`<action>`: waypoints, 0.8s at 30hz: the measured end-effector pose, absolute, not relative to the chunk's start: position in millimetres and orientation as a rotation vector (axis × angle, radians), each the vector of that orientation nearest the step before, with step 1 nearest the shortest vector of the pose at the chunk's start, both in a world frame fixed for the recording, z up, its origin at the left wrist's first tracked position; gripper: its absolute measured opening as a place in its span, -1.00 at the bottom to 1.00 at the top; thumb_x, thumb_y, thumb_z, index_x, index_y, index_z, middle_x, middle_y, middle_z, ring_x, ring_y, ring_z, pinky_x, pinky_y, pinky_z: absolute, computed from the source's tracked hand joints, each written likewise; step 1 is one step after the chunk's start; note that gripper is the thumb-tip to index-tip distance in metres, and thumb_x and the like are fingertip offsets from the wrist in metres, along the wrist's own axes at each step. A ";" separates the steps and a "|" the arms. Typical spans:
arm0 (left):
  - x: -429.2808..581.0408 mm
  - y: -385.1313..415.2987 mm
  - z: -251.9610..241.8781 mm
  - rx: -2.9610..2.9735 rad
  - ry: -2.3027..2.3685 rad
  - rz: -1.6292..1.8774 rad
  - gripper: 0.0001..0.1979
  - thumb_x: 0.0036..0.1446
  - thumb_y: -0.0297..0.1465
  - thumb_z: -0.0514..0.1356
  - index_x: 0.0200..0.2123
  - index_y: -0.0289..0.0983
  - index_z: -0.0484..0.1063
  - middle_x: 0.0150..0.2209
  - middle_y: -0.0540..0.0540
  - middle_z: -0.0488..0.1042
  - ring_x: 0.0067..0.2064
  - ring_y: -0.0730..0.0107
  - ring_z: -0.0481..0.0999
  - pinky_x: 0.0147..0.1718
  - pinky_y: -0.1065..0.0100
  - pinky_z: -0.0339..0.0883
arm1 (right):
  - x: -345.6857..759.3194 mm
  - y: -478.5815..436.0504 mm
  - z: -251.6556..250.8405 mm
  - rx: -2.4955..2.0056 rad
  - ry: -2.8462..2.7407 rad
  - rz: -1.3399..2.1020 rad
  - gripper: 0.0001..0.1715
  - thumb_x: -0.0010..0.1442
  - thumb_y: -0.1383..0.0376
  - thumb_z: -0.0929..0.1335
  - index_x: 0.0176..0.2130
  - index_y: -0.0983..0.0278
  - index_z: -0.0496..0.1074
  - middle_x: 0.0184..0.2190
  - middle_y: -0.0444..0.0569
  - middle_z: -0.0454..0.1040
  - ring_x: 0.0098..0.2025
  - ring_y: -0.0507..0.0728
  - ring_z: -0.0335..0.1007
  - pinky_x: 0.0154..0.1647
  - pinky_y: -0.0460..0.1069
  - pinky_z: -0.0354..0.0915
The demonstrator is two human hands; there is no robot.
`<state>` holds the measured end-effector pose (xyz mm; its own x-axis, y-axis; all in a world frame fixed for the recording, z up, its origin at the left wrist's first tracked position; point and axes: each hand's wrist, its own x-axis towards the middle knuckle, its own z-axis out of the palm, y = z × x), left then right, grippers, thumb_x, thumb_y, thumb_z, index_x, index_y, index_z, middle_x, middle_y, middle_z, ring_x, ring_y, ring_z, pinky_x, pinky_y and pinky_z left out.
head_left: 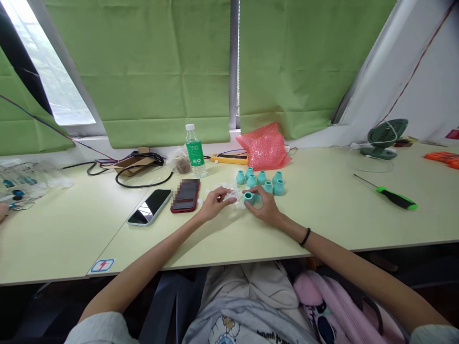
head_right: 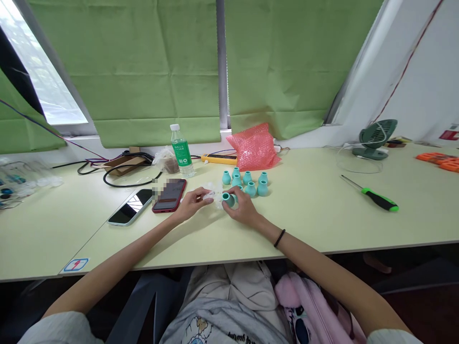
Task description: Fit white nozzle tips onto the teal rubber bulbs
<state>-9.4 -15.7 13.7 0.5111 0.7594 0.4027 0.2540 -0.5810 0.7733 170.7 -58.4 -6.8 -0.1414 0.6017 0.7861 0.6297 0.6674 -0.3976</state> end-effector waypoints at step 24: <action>-12.7 -19.9 17.6 1.565 0.508 0.492 -0.69 -0.13 -0.29 0.18 -0.35 -0.43 0.33 -0.52 -0.13 0.41 -0.53 0.51 0.37 -0.53 0.42 0.26 | 171.7 -61.3 -12.8 -0.873 -1.991 -0.250 -0.73 -0.13 0.36 0.27 -0.31 0.25 0.21 -0.44 -0.07 0.36 -0.41 0.07 0.31 -0.44 -0.04 0.25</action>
<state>-12.7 -19.9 17.6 0.8054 0.5927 0.0065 0.0257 -0.0459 0.9986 171.7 -61.3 -12.8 -0.3273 0.4802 0.8138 0.6663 0.7280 -0.1616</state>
